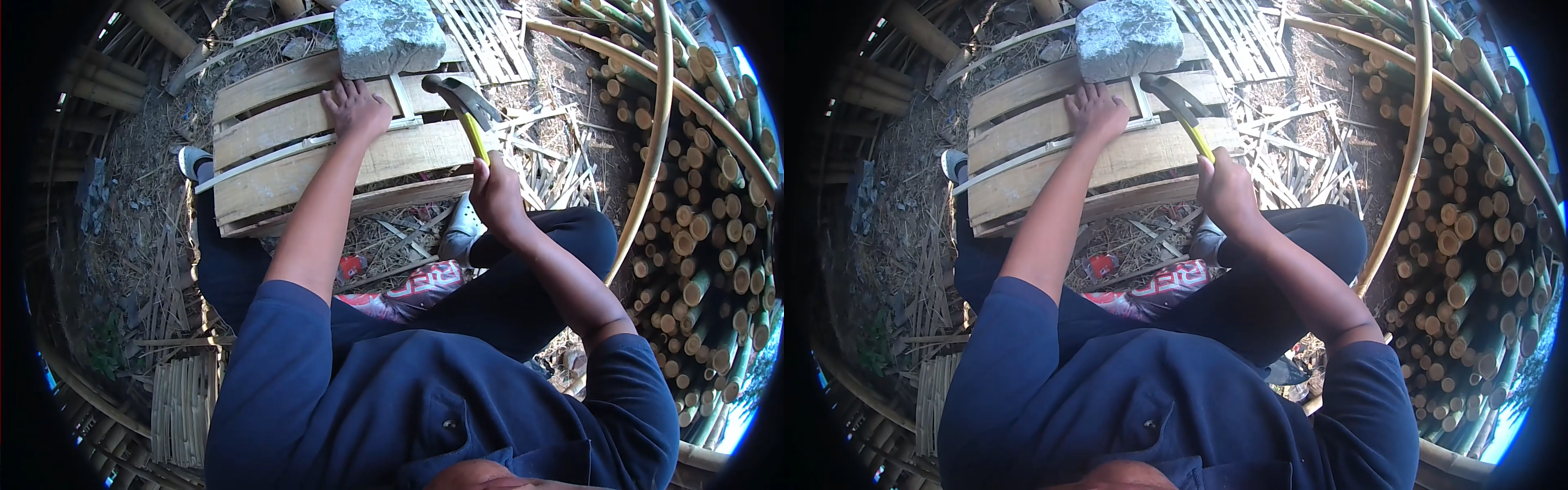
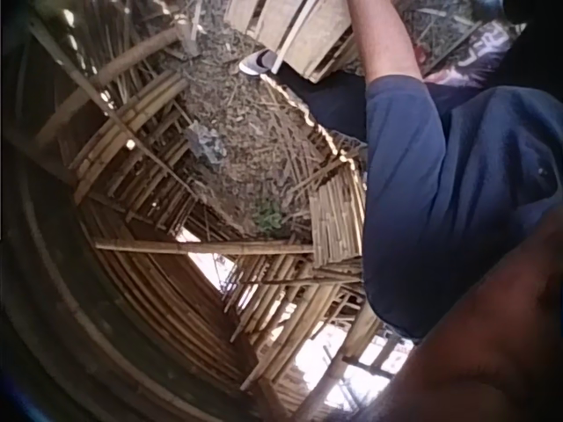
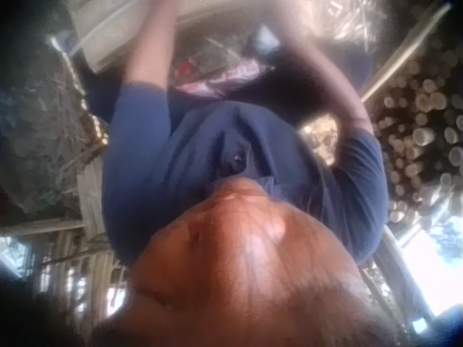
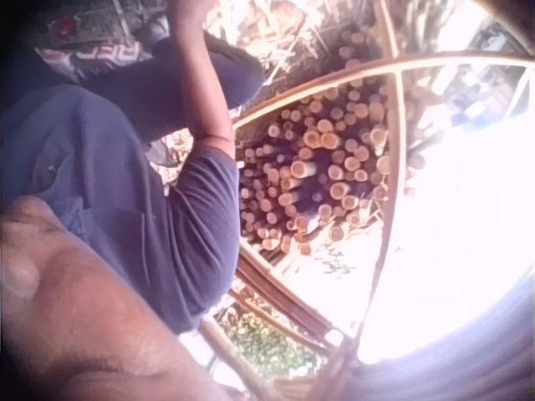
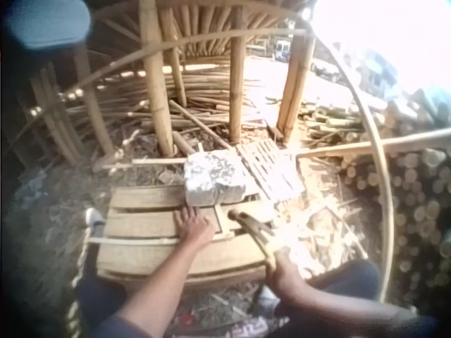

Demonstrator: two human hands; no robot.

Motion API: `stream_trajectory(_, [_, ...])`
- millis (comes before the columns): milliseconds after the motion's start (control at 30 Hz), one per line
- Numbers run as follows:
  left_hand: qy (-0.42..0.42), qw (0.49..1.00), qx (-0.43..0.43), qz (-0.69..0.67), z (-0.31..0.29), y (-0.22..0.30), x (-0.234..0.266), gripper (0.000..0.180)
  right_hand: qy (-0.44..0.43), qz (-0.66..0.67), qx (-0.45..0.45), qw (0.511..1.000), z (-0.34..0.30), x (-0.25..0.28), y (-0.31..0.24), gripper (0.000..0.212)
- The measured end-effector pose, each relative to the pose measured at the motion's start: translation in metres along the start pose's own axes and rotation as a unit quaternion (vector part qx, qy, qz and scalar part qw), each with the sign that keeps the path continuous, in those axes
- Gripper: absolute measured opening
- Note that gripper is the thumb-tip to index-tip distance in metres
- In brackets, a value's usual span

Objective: The person assembles bamboo parts by aligning strips of wood and using a hammer to drive nails through them, while holding a large stone on the workspace to provide stability.

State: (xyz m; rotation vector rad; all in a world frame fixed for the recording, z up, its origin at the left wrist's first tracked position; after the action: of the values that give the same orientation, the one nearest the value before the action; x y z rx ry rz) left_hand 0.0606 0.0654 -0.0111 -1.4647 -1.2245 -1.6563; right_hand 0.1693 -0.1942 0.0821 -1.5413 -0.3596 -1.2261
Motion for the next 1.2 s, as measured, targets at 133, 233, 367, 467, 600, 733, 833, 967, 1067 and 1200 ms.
stream_trajectory(133, [-0.002, 1.0, -0.004, 0.003, -0.003, 0.002, 0.001, 0.067, -0.088, -0.066, -0.026, 0.994, 0.004, -0.033, 0.01, 0.046])
stream_trajectory(233, [-0.028, 0.999, 0.006, 0.019, -0.003, -0.001, -0.001, 0.068, -0.073, -0.063, -0.014, 0.995, 0.011, -0.019, 0.007, 0.043])
stream_trajectory(367, [-0.022, 1.0, -0.003, 0.009, -0.005, 0.003, -0.001, 0.069, 0.021, 0.001, -0.009, 1.0, 0.004, -0.009, 0.003, 0.037])
stream_trajectory(467, [0.015, 0.999, -0.021, -0.027, -0.002, 0.006, 0.004, 0.069, -0.103, -0.072, -0.043, 0.991, 0.008, -0.038, 0.023, 0.047])
stream_trajectory(600, [-0.009, 1.0, -0.004, -0.011, -0.001, -0.001, -0.001, 0.069, -0.033, -0.034, 0.001, 0.999, 0.013, -0.009, -0.001, 0.042])
stream_trajectory(733, [-0.002, 1.0, -0.014, -0.021, 0.001, 0.003, -0.006, 0.069, -0.123, -0.069, -0.043, 0.989, 0.007, -0.042, 0.021, 0.039])
stream_trajectory(833, [0.004, 1.0, -0.008, -0.014, 0.001, -0.002, -0.004, 0.068, -0.106, -0.061, -0.021, 0.992, 0.01, -0.037, 0.011, 0.04])
stream_trajectory(967, [-0.021, 1.0, -0.004, -0.011, 0.001, 0.002, -0.003, 0.068, 0.02, -0.004, 0.013, 1.0, 0.008, -0.011, 0.005, 0.04])
stream_trajectory(1067, [0.0, 1.0, -0.02, -0.012, 0.0, 0.006, -0.004, 0.068, -0.081, -0.074, 0.006, 0.994, 0.001, -0.048, 0.022, 0.038])
stream_trajectory(1200, [-0.004, 1.0, -0.013, 0.002, -0.001, 0.0, -0.001, 0.067, -0.075, -0.054, -0.011, 0.996, -0.002, -0.032, 0.003, 0.04])
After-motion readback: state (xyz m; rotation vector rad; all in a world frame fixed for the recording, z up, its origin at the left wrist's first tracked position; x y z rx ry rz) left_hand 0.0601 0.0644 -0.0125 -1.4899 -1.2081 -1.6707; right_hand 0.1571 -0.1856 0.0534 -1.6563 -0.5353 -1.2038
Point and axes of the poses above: each hand's wrist, its own z-axis towards the middle knuckle, its own x-axis out of the back of the hand, y = z × x, the point moved 9 cm from there along z, towards the middle knuckle, and after that the axes turned 1 degree about -z, right-handed, at the moved point
